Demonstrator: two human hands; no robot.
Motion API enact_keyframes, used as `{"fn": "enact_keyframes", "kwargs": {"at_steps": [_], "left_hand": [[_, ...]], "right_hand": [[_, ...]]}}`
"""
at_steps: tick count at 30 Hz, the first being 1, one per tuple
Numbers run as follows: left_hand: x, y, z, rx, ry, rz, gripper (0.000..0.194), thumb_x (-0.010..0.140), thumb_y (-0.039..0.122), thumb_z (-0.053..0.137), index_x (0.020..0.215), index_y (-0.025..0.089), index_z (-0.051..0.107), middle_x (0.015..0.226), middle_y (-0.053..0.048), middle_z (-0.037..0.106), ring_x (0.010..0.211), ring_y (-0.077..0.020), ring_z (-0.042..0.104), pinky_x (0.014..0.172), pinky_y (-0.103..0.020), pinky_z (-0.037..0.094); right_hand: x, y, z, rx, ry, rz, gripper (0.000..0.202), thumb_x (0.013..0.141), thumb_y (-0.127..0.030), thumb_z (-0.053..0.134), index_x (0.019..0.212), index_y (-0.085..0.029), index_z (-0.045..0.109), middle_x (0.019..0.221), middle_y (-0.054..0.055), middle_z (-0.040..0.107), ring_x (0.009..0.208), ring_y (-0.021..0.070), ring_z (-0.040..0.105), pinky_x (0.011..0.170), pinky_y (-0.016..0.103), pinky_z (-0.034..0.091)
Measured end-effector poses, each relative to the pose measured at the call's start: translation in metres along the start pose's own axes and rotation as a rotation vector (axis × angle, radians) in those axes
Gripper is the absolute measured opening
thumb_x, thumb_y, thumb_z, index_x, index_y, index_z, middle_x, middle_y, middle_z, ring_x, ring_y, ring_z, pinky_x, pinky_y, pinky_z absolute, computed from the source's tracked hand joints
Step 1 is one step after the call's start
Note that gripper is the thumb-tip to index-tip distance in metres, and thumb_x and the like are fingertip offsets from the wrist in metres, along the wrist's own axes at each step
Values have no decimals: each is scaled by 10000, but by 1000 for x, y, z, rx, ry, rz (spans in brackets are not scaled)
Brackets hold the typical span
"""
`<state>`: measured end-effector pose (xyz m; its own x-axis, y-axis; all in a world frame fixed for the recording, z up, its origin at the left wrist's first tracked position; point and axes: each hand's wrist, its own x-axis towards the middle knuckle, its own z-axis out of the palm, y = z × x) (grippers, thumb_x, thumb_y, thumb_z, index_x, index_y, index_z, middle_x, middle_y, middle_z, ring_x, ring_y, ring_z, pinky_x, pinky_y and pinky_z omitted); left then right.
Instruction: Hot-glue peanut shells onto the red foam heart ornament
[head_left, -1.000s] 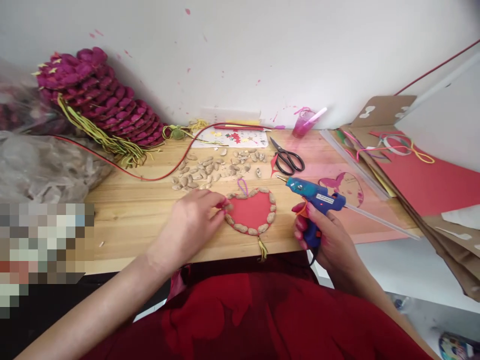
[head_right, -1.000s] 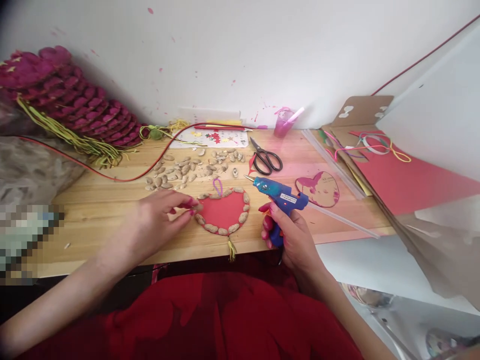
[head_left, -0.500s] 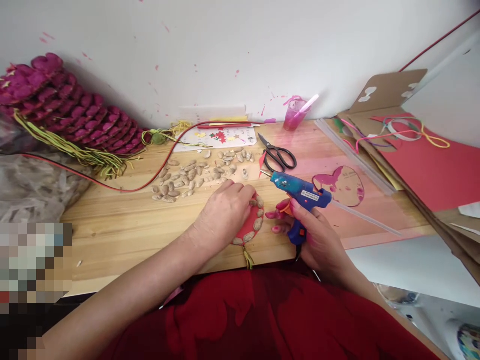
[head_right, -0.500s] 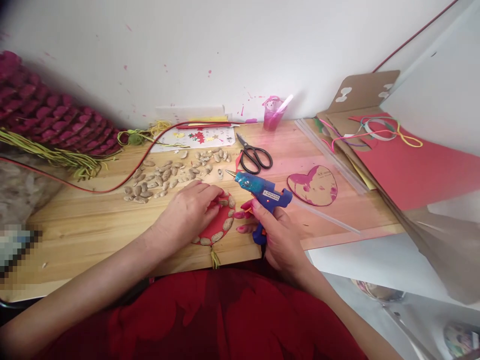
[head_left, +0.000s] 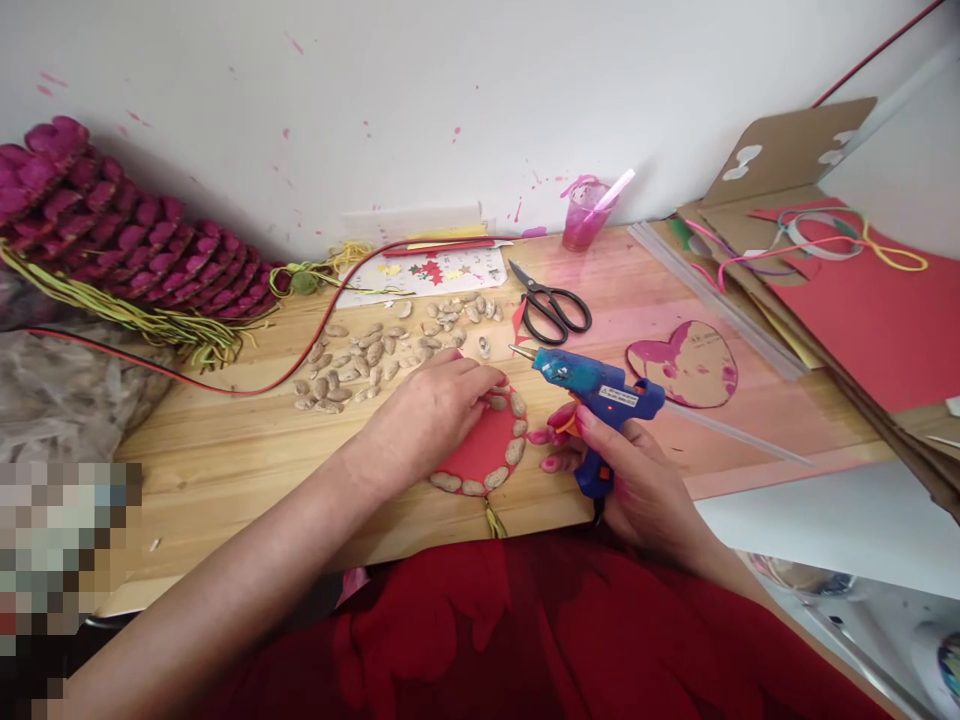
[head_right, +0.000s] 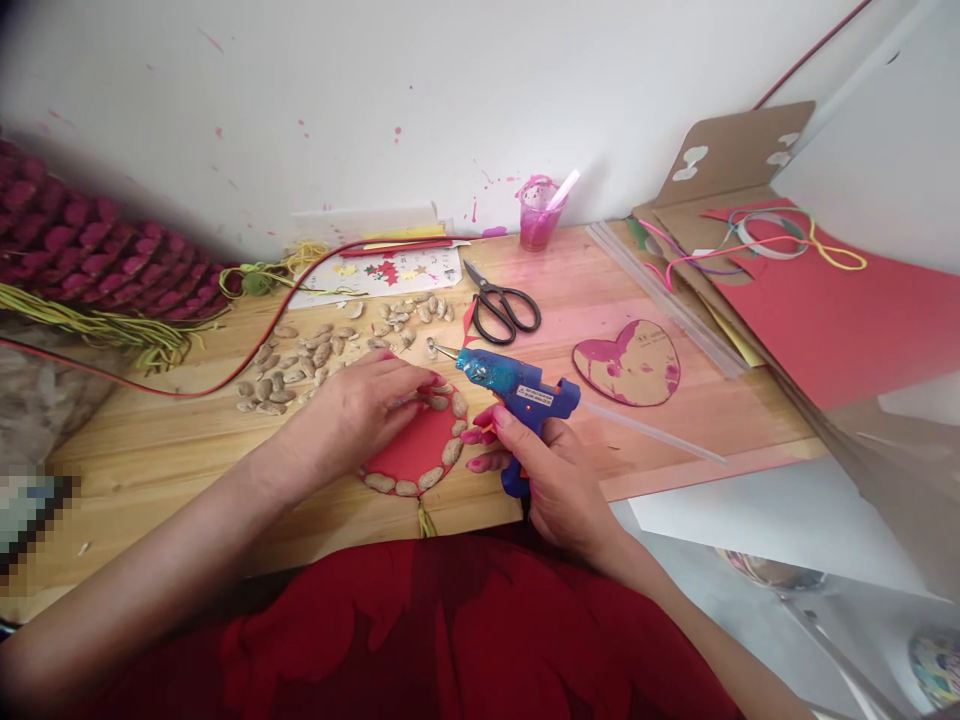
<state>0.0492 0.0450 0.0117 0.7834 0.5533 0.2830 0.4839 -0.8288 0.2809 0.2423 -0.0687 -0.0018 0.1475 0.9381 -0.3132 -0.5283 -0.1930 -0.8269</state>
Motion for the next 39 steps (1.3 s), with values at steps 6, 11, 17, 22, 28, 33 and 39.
{"fn": "enact_keyframes", "kwargs": {"at_steps": [6, 11, 17, 22, 28, 33, 39], "left_hand": [[-3, -3, -1, 34, 48, -19, 119, 912, 122, 582, 924, 164, 693, 849, -52, 672, 870, -220, 589, 814, -350, 501], [-2, 0, 3, 50, 36, -27, 115, 911, 166, 612, 844, 165, 706, 793, -46, 621, 801, -205, 551, 787, -349, 481], [0, 3, 8, 52, 26, -33, 155, 925, 163, 591, 823, 165, 708, 778, -46, 618, 808, -205, 551, 773, -338, 473], [-1, 1, 2, 35, 35, -37, 145, 931, 181, 588, 860, 172, 714, 789, -42, 639, 794, -194, 563, 785, -335, 476], [-2, -6, -17, 113, 59, -123, 363, 992, 281, 478, 722, 168, 692, 695, -49, 633, 699, -187, 567, 770, -357, 482], [-5, -8, -23, 71, 166, -173, 260, 975, 237, 490, 1073, 179, 724, 866, -67, 701, 811, -202, 616, 735, -328, 493], [-6, -5, -28, 126, 95, -225, 408, 975, 334, 517, 610, 192, 631, 550, 3, 573, 568, -150, 498, 752, -331, 487]], "right_hand": [[0, -1, 0, 13, 3, 6, 142, 819, -377, 783, 844, -238, 800, 789, 13, 767, 727, 150, 725, 614, 206, 591], [1, 0, 1, 3, 10, 11, 143, 813, -380, 787, 847, -242, 803, 764, 20, 770, 714, 153, 722, 610, 207, 590], [1, 0, 1, -1, -8, 26, 144, 834, -370, 771, 853, -231, 803, 764, 16, 770, 702, 136, 716, 628, 197, 588], [1, -1, 2, 11, 24, 30, 152, 805, -372, 797, 840, -224, 801, 771, 10, 767, 729, 153, 725, 613, 211, 596], [0, 0, 4, 22, 87, 31, 193, 755, -386, 833, 818, -208, 796, 787, 21, 755, 729, 169, 717, 582, 230, 596], [-1, 0, 3, 55, 102, 9, 191, 746, -379, 839, 826, -212, 793, 824, 9, 727, 711, 157, 696, 556, 226, 589], [-1, -2, 1, 80, 69, -19, 152, 781, -358, 811, 809, -210, 792, 841, 9, 710, 743, 164, 710, 551, 212, 580]]}}
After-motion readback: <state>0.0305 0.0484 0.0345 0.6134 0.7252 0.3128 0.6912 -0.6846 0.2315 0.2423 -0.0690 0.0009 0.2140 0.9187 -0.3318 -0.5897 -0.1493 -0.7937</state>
